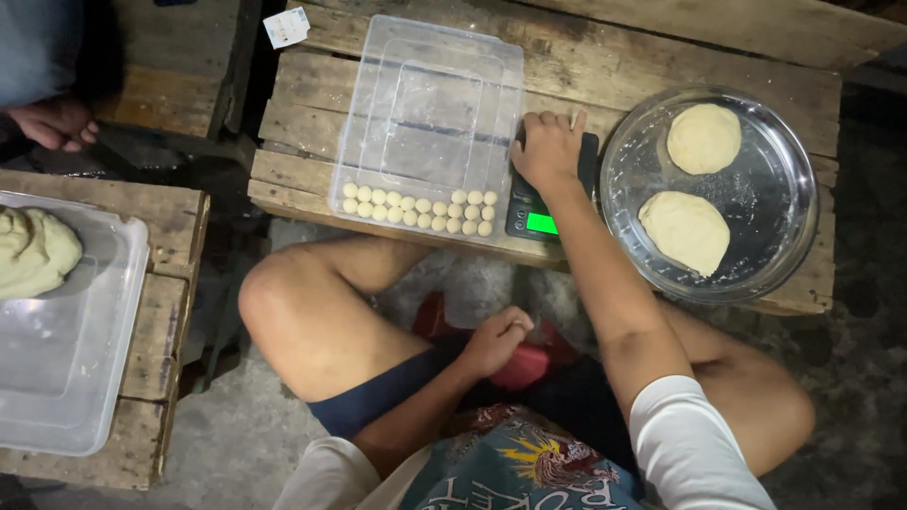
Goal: The person is portioning dough by weighing small pieces on a digital scale, rolling them into balls, and flattening larger pieces on a metal tray.
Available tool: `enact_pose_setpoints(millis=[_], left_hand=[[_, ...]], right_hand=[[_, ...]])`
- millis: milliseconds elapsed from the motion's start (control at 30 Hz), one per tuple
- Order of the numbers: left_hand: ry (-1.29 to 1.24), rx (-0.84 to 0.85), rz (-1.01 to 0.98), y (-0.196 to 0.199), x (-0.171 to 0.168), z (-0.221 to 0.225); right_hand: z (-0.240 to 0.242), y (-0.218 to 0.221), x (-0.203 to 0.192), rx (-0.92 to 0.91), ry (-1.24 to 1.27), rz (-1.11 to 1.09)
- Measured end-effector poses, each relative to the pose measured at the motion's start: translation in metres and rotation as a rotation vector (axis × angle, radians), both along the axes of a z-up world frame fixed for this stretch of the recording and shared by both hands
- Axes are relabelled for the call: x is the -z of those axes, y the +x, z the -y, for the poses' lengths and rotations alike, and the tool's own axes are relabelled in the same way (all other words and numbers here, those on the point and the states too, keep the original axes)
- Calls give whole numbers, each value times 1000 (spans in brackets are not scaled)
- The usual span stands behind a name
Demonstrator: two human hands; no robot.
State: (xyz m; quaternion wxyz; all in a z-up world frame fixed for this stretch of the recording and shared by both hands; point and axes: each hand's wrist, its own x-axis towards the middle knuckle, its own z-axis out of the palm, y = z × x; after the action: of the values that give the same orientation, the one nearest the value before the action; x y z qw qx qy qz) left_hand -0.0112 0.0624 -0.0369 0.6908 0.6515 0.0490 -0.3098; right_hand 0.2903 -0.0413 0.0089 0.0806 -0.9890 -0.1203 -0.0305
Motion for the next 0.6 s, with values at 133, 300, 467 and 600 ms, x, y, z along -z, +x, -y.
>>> enact_pose_setpoints(millis=[133, 300, 467, 600], left_hand=[[1, -79, 156, 4, -22, -9], [231, -239, 496, 34, -54, -49], [462, -403, 635, 83, -109, -108], [638, -453, 682, 128, -98, -142]], right_hand=[[-2, -15, -30, -10, 70, -23], [31, -52, -45, -156, 317, 331], [108, -127, -55, -194, 417, 403], [197, -190, -49, -120, 315, 447]])
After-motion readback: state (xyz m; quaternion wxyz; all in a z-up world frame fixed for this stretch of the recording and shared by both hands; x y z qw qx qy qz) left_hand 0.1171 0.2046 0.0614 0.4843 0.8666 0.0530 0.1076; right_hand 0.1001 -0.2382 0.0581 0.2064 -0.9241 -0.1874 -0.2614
